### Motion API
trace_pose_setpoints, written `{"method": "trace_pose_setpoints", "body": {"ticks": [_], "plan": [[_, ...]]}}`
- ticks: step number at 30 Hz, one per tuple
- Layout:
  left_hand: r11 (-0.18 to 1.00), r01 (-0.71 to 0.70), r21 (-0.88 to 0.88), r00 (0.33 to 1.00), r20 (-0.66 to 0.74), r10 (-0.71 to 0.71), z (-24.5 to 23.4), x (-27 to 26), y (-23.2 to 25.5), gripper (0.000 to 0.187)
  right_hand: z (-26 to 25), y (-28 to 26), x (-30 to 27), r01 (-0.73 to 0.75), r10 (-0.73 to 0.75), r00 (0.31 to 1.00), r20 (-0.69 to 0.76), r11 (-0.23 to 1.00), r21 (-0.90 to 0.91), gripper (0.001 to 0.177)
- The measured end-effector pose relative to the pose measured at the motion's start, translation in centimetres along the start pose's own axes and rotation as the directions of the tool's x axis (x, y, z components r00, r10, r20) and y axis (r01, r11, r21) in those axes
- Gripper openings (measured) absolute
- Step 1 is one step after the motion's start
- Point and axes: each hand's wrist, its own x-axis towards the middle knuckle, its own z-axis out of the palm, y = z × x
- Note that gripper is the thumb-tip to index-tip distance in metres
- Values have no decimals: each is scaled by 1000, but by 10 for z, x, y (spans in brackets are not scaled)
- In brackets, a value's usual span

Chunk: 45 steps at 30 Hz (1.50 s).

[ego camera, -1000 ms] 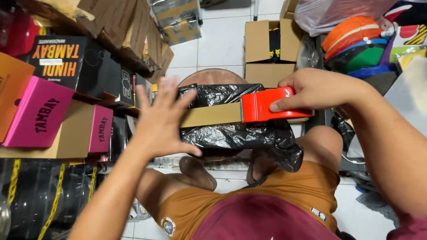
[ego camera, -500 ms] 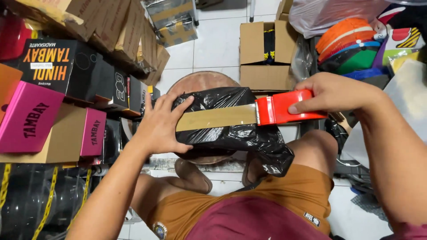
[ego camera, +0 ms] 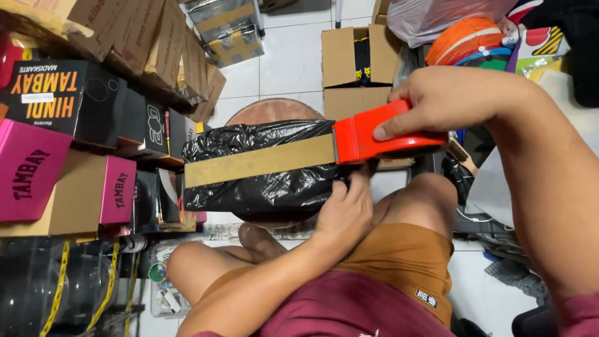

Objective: The person packs a black plastic bag using adhesive tape and a tape dispenser while sitting on the floor.

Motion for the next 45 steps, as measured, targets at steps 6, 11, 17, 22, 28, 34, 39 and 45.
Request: {"method": "trace_pose_setpoints", "body": {"ticks": [6, 11, 17, 22, 28, 34, 39, 45], "plan": [[976, -138, 168, 843, 538, 27, 56, 24, 38, 43, 5, -4, -6, 10, -10, 1000, 24, 1000, -25, 40], [942, -336, 10, 581, 790, 199, 70, 30, 33, 41, 28, 17, 9, 62, -62, 998, 0, 998, 21, 43], [938, -306, 164, 717, 688, 113, 109, 7, 56, 32, 77, 68, 47, 205, -197, 979, -57, 933, 296, 36], [936, -331, 123, 704, 692, 158, 93, -5, 49, 34, 134, 119, 103, 315, -285, 948, -141, 782, 539, 25], [864, -178, -470, 974, -207, 88, 17, -49, 8, 23, 170, 129, 130, 420, -399, 897, -190, 635, 648, 16], [907, 1, -421, 949, -285, -134, -34, -52, -105, 47, 208, 85, 142, 465, -414, 873, -258, 550, 694, 17], [861, 448, -242, 837, 453, -308, -67, -37, -147, 120, 201, 33, 126, 492, -422, 860, -289, 532, 689, 18], [817, 529, -231, 845, 235, -481, -10, -64, -122, 115, 223, 27, 133, 465, -372, 877, -303, 503, 729, 16]]}}
